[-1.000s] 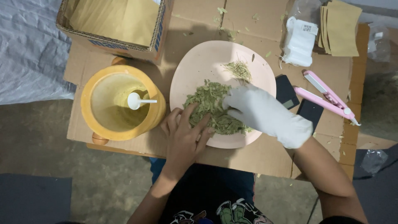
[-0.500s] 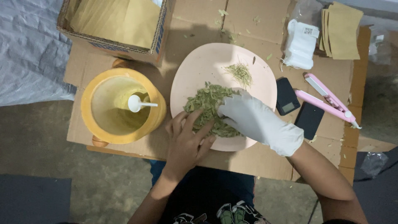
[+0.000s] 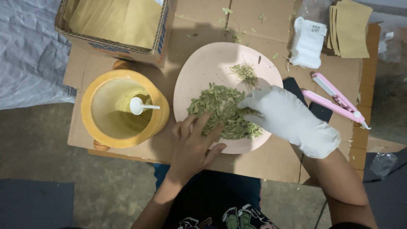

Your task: The person sits on the floor and uses both hands to sort through a pile of dried green leaves on a pink plate. They pick up small portions of the leaves, separate them, and place them back onto the plate. A yellow container, a pink hair straightener, and a digital scale are visible on the table nearby.

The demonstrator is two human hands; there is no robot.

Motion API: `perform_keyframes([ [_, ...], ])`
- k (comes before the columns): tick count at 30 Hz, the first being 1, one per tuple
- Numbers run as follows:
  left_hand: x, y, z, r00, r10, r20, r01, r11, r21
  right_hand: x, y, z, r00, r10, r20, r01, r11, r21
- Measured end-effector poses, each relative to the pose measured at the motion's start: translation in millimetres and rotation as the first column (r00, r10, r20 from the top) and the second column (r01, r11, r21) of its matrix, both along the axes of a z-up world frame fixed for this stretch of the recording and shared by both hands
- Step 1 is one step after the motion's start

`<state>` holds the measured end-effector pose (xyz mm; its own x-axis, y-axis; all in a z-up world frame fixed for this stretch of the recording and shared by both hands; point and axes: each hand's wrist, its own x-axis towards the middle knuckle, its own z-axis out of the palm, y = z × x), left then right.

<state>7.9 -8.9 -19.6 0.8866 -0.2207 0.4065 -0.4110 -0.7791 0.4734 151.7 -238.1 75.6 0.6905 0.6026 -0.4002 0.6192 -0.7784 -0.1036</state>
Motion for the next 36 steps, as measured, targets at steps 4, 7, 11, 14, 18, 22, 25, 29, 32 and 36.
perform_keyframes([
  [4,0.8,-2.4,-4.2,1.0,0.008,0.005,-0.008,1.0,0.027,-5.1,6.0,-41.3,1.0,-0.023,-0.011,0.023,0.999,0.044],
  [7,2.2,-2.8,-0.5,1.0,0.003,0.011,-0.003,0.999,0.043,-10.5,2.4,-58.3,0.988,-0.101,-0.115,0.113,0.989,0.097],
  [11,1.3,-3.4,1.1,0.999,0.004,0.031,-0.009,0.991,0.136,-8.8,6.2,-54.7,0.98,-0.116,-0.16,0.128,0.99,0.063],
  [14,1.5,-5.9,3.2,0.998,0.003,0.059,-0.015,0.979,0.202,-10.6,10.0,-39.5,0.971,-0.141,-0.195,0.154,0.986,0.056],
  [18,2.5,-7.3,4.2,0.995,0.008,0.095,-0.029,0.975,0.219,-14.5,10.8,-16.4,0.972,-0.123,-0.202,0.133,0.991,0.035],
  [22,2.6,-6.7,10.0,0.996,0.011,0.084,-0.029,0.976,0.215,-18.7,16.1,-6.5,0.992,-0.084,0.089,0.083,0.996,0.016],
  [25,2.5,-6.0,7.1,0.996,0.016,0.09,-0.035,0.976,0.214,-20.6,18.6,-33.1,0.988,0.022,0.152,-0.029,0.999,0.045],
  [29,3.4,-5.6,7.7,0.995,0.012,0.096,-0.035,0.97,0.24,-22.0,13.3,-70.1,0.984,0.06,0.168,-0.07,0.996,0.059],
  [32,3.5,-6.0,8.6,0.997,0.018,0.08,-0.036,0.972,0.231,-22.5,13.9,-72.2,0.991,0.006,0.131,-0.017,0.996,0.087],
  [36,2.9,-6.6,5.6,0.998,0.026,0.055,-0.038,0.973,0.226,-22.1,12.1,-74.4,0.995,-0.041,0.091,0.033,0.995,0.091],
])
